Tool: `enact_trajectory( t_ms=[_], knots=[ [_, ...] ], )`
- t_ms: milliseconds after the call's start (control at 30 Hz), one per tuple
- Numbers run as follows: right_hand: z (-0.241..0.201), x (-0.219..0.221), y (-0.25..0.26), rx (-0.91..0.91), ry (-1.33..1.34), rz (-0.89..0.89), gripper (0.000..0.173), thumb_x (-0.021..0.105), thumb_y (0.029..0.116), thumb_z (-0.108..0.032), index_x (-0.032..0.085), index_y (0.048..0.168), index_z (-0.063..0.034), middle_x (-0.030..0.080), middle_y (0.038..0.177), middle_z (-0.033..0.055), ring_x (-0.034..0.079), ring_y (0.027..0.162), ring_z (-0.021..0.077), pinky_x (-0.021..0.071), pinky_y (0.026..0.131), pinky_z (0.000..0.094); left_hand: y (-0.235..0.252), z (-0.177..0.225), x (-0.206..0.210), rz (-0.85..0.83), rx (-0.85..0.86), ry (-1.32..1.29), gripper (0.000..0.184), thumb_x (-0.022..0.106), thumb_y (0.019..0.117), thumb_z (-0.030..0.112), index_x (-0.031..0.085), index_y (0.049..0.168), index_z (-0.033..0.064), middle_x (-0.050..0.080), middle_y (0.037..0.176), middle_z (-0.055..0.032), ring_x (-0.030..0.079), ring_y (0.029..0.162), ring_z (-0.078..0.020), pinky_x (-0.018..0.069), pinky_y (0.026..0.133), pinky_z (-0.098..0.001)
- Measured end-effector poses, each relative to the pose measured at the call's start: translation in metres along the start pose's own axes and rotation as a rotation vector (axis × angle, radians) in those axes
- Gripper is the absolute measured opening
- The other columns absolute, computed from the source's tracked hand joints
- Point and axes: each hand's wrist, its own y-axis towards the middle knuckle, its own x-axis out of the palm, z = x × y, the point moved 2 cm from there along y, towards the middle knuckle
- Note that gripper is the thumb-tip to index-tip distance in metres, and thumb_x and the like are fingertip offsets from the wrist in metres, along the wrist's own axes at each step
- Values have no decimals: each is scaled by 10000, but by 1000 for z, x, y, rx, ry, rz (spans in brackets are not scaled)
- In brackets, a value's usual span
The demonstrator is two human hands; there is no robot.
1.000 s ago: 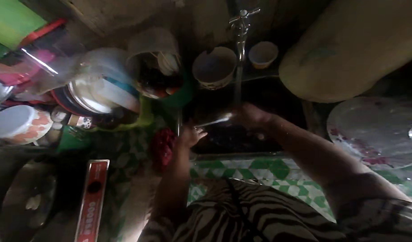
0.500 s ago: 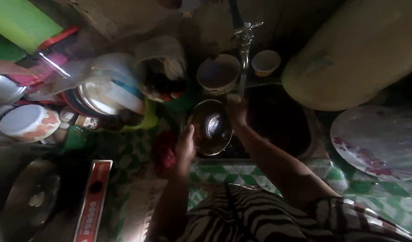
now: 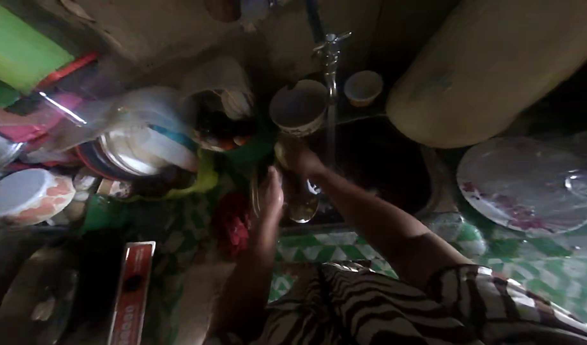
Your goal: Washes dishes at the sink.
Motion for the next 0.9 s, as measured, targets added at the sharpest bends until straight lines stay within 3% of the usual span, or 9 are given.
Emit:
enact_trajectory(
  t_ms=[133,167,233,333,433,633,733,800,900],
  knots=[
    [-8,43,-91,-185,-134,98,510,625,978,-210,566,1484,-189,441,1597,101,353,1502,348,252,1232,608,11,-9,3,222,-117,-240,602,364,1093,525,604,1357,41,630,1318,-211,602,1220,-332,489,1013,-571],
    [7,51,-111,-192,-123,149,488,600,970,-157,597,1457,-180,473,1571,129,397,1474,378,285,1212,621,12,-10,4,256,-137,-379,556,388,1097,489,586,1377,50,626,1319,-192,602,1208,-308,499,1000,-545],
    [40,49,-133,-99,-66,227,480,532,971,-103,587,1447,-74,483,1537,223,448,1425,442,350,1180,603,11,-16,5,293,-170,-581,484,417,1089,479,608,1284,79,659,1143,-147,645,1009,-254,551,824,-488],
    [78,21,-111,259,196,201,519,434,1069,-141,371,1563,4,336,1608,276,345,1488,418,308,1212,552,7,-24,3,205,-165,-657,451,416,1093,457,604,1283,94,672,1106,-126,662,955,-230,569,780,-458],
    [81,-7,-70,415,309,234,481,346,1124,-305,458,1542,-96,480,1542,201,465,1420,371,357,1168,591,3,-23,5,133,-105,-529,457,409,1101,434,587,1343,89,667,1163,-134,657,1015,-229,567,834,-466],
    [25,0,-80,22,163,198,426,579,1024,-168,590,1446,-113,575,1457,153,567,1321,324,455,1111,547,4,-3,9,139,-11,-435,472,376,1113,408,575,1326,36,663,1189,-143,662,1048,-217,576,876,-461],
    [6,7,-86,-209,-10,2,414,569,1029,-218,613,1438,-175,534,1524,99,471,1428,293,339,1198,542,0,-8,18,94,-40,-361,485,356,1120,397,582,1344,32,667,1229,-154,663,1093,-231,563,925,-479],
    [9,-5,-76,-191,-31,-45,427,594,1024,-221,602,1449,-172,511,1538,124,449,1434,324,294,1202,583,-7,-10,20,47,-34,-304,484,353,1123,390,569,1363,29,666,1211,-160,660,1072,-220,562,911,-462],
    [47,-22,-48,-1,112,69,412,495,1085,-291,591,1441,-107,522,1530,114,477,1427,270,353,1209,492,-24,-4,18,95,20,-221,455,391,1121,347,574,1356,3,648,1238,-175,636,1112,-215,540,957,-441]
  ],
)
